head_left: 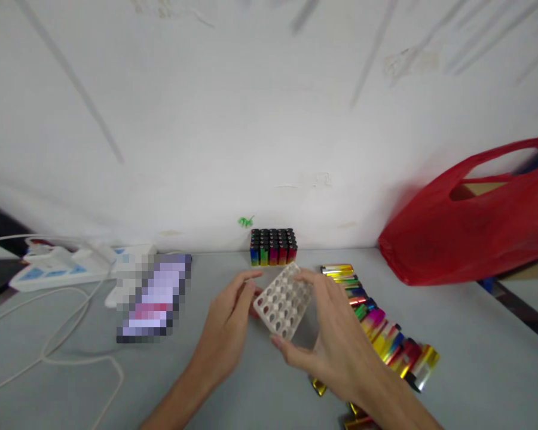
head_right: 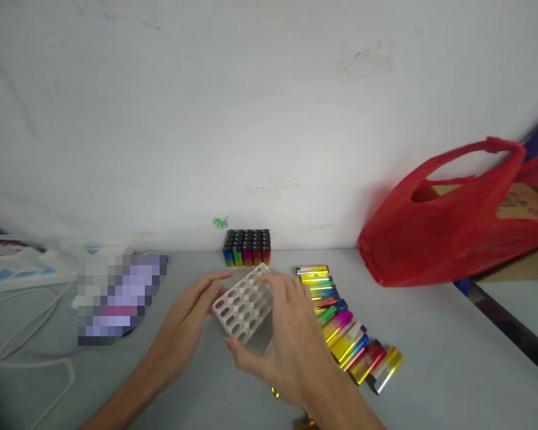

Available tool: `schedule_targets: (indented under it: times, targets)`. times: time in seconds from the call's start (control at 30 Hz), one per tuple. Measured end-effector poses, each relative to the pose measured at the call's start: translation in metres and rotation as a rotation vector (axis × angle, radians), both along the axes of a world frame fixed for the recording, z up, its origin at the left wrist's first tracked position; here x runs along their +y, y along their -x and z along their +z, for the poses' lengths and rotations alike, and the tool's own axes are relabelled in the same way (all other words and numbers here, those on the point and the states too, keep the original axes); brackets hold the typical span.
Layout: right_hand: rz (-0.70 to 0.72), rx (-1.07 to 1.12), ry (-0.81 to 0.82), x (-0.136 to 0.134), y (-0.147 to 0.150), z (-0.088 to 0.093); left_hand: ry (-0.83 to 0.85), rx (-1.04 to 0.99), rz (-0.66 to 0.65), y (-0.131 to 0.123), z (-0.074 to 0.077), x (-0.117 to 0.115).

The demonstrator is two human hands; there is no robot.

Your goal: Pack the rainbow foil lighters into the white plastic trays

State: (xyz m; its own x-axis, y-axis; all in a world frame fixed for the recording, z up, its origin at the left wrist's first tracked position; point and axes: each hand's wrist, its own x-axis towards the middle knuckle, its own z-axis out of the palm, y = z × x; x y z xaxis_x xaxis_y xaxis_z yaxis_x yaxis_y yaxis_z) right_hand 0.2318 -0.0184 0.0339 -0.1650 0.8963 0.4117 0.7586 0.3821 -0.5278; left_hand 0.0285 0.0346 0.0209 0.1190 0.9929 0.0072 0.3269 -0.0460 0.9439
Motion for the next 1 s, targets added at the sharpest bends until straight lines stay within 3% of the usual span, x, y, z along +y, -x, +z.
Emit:
schedule_targets:
  times: [0.1, 0.23, 0.5, 0.6, 0.83, 1.0]
  targets:
    - [0.068, -0.030, 0.050, -0.005, 0.005, -0.004, 0.114, -0.196, -0.063, 0.001, -0.002, -0.009]
    - [0.115, -0.062, 0.101, -0.009, 0.011, -0.006, 0.181, -0.290, -0.179, 0.001, -0.009, -0.018]
    - [0.241, -0.012, 0.032, -0.010, 0.003, -0.008, 0.247, -0.323, -0.138, 0.010, -0.003, -0.011]
    - [0.316, -0.021, 0.100, -0.012, -0.001, -0.006, 0.216, -0.326, -0.125, 0.011, -0.002, -0.011]
    - [0.425, -0.018, 0.299, -0.011, -0.002, -0.009, -0.022, -0.002, -0.111, 0.010, -0.015, -0.015]
    - [0.401, 0.051, 0.392, -0.011, -0.005, -0.004, -0.094, 0.093, -0.164, 0.012, -0.019, -0.011]
